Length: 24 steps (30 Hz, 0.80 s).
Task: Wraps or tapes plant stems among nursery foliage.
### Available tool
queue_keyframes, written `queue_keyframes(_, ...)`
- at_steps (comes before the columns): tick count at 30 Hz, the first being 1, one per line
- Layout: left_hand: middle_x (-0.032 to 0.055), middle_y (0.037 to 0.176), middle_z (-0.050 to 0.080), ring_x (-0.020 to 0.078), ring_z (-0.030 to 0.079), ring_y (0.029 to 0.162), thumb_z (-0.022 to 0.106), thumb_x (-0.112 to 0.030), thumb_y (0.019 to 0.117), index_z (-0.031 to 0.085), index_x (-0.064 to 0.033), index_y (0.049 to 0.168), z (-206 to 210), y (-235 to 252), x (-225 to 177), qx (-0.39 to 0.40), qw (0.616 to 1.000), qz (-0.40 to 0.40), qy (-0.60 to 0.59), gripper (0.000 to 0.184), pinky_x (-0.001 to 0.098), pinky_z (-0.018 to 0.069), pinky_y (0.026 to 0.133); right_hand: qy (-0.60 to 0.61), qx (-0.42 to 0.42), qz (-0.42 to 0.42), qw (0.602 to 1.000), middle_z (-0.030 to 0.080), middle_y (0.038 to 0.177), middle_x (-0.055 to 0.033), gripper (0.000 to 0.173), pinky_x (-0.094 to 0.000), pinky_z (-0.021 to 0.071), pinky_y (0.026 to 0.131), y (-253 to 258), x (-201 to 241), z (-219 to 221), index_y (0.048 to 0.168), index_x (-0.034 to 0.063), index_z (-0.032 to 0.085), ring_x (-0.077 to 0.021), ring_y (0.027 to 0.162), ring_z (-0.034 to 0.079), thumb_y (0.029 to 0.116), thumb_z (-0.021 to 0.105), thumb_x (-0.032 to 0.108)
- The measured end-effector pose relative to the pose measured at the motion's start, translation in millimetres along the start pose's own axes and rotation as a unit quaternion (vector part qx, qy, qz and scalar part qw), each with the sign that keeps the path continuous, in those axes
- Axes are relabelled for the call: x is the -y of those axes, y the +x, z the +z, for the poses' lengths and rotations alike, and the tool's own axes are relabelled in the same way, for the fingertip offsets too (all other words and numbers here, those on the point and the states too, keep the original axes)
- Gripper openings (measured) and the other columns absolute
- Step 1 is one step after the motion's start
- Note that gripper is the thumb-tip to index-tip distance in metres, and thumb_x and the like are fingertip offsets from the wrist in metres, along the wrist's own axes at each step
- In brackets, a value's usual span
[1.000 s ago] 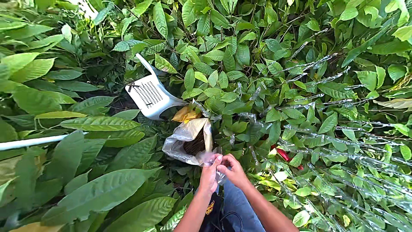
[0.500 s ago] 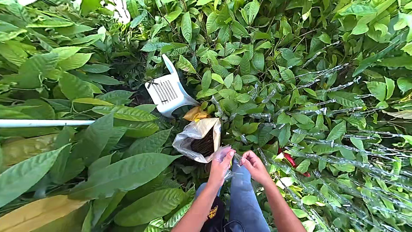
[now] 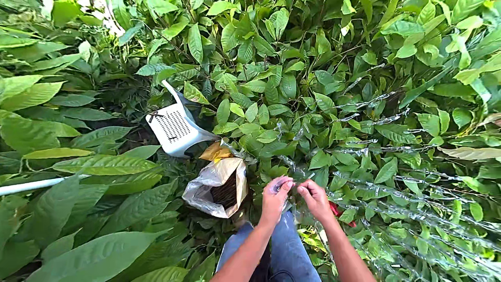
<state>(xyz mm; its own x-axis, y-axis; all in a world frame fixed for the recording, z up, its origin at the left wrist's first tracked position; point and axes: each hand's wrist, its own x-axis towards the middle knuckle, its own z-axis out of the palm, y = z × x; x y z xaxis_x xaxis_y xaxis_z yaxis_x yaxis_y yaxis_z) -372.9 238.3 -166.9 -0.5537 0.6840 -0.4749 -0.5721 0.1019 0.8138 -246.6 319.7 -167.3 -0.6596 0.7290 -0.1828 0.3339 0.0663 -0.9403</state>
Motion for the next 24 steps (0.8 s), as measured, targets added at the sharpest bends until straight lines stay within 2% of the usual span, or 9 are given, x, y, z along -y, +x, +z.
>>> queue_keyframes(4, -0.0049, 0.077, 0.064, -0.0006, 0.053, 0.059, 0.064, 0.001, 0.0904, 0.063, -0.0053, 0.092, 39, 13, -3, -0.024, 0.999, -0.002, -0.046, 0.007, 0.0155, 0.0464, 0.055, -0.086, 0.011, -0.005, 0.996, 0.062, 0.073, -0.0029, 0.037, -0.0186, 0.0475, 0.067, 17, 16, -38, 0.082, -0.0028, 0.067, -0.0005, 0.068, 0.055, 0.1054, 0.049, 0.019)
queue_keyframes(6, -0.0057, 0.072, 0.061, -0.0007, 0.049, 0.054, 0.064, 0.001, 0.0914, 0.06, -0.0069, 0.092, 51, 20, -8, -0.02, 0.998, -0.005, -0.059, 0.009, 0.0151, 0.0435, 0.052, -0.086, 0.028, 0.01, 0.996, 0.067, 0.082, -0.0066, 0.032, -0.0214, 0.0506, 0.073, 26, 21, -55, 0.092, -0.0046, 0.071, -0.0039, 0.075, 0.06, 0.1034, 0.056, 0.021)
queue_keyframes(8, -0.005, 0.072, 0.062, -0.0003, 0.049, 0.053, 0.065, 0.002, 0.0916, 0.061, -0.0068, 0.092, 58, 25, -13, -0.011, 0.998, -0.01, -0.068, 0.009, 0.0151, 0.0432, 0.051, -0.079, 0.046, 0.023, 0.996, 0.069, 0.086, -0.0046, 0.026, -0.0194, 0.0522, 0.073, 36, 26, -72, 0.107, -0.0033, 0.069, -0.0012, 0.075, 0.061, 0.1025, 0.059, 0.02)
queue_keyframes(11, -0.0055, 0.072, 0.062, -0.0011, 0.047, 0.051, 0.061, 0.0, 0.095, 0.061, -0.0068, 0.094, 65, 29, -19, -0.01, 0.997, -0.028, -0.066, 0.007, 0.0145, 0.0429, 0.05, -0.109, 0.062, -0.007, 0.992, 0.069, 0.087, -0.005, 0.028, -0.0176, 0.0502, 0.073, 51, 34, -95, 0.1, -0.0022, 0.072, -0.0004, 0.077, 0.06, 0.1031, 0.058, 0.022)
queue_keyframes(13, -0.0053, 0.073, 0.061, -0.0019, 0.046, 0.051, 0.056, -0.002, 0.0984, 0.061, -0.0059, 0.095, 65, 33, -22, -0.006, 0.998, -0.029, -0.06, 0.008, 0.0135, 0.0417, 0.05, -0.198, 0.048, -0.025, 0.979, 0.071, 0.093, -0.01, 0.032, -0.0284, 0.0537, 0.081, 66, 41, -118, 0.1, -0.0006, 0.075, -0.0111, 0.086, 0.065, 0.1048, 0.054, 0.023)
queue_keyframes(15, -0.0054, 0.071, 0.06, -0.0019, 0.045, 0.049, 0.053, -0.002, 0.1006, 0.061, -0.0056, 0.093, 63, 38, -24, -0.014, 0.997, -0.028, -0.065, 0.011, 0.0132, 0.0413, 0.049, -0.311, -0.018, -0.012, 0.95, 0.073, 0.1, -0.0163, 0.032, -0.0474, 0.0565, 0.085, 88, 48, -153, 0.106, -0.0002, 0.076, -0.0272, 0.092, 0.071, 0.1057, 0.052, 0.021)
queue_keyframes(18, -0.0052, 0.069, 0.059, -0.0007, 0.045, 0.049, 0.051, 0.0, 0.1012, 0.059, -0.0055, 0.093, 59, 42, -23, -0.025, 0.996, -0.03, -0.076, 0.013, 0.0135, 0.0418, 0.05, -0.423, -0.11, 0.083, 0.896, 0.071, 0.115, -0.0233, 0.028, -0.0687, 0.0496, 0.09, 128, 52, -211, 0.117, 0.002, 0.073, -0.0452, 0.105, 0.068, 0.1072, 0.055, 0.021)
queue_keyframes(21, -0.0057, 0.066, 0.057, -0.0009, 0.045, 0.048, 0.051, 0.0, 0.1008, 0.059, -0.0061, 0.091, 59, 42, -17, -0.037, 0.995, -0.042, -0.084, 0.014, 0.0136, 0.0419, 0.049, -0.488, -0.152, 0.136, 0.849, 0.07, 0.117, -0.0256, 0.03, -0.0718, 0.0471, 0.087, 157, 47, -242, 0.118, 0.0022, 0.071, -0.0499, 0.108, 0.066, 0.1078, 0.054, 0.024)
queue_keyframes(24, -0.0053, 0.066, 0.057, -0.0006, 0.044, 0.048, 0.051, 0.0, 0.1012, 0.06, -0.006, 0.091, 61, 41, -12, -0.047, 0.993, -0.066, -0.084, 0.015, 0.0136, 0.0418, 0.049, -0.51, -0.151, 0.151, 0.833, 0.069, 0.119, -0.0268, 0.03, -0.0717, 0.0476, 0.085, 171, 47, -248, 0.118, 0.0005, 0.071, -0.0519, 0.109, 0.065, 0.1082, 0.052, 0.022)
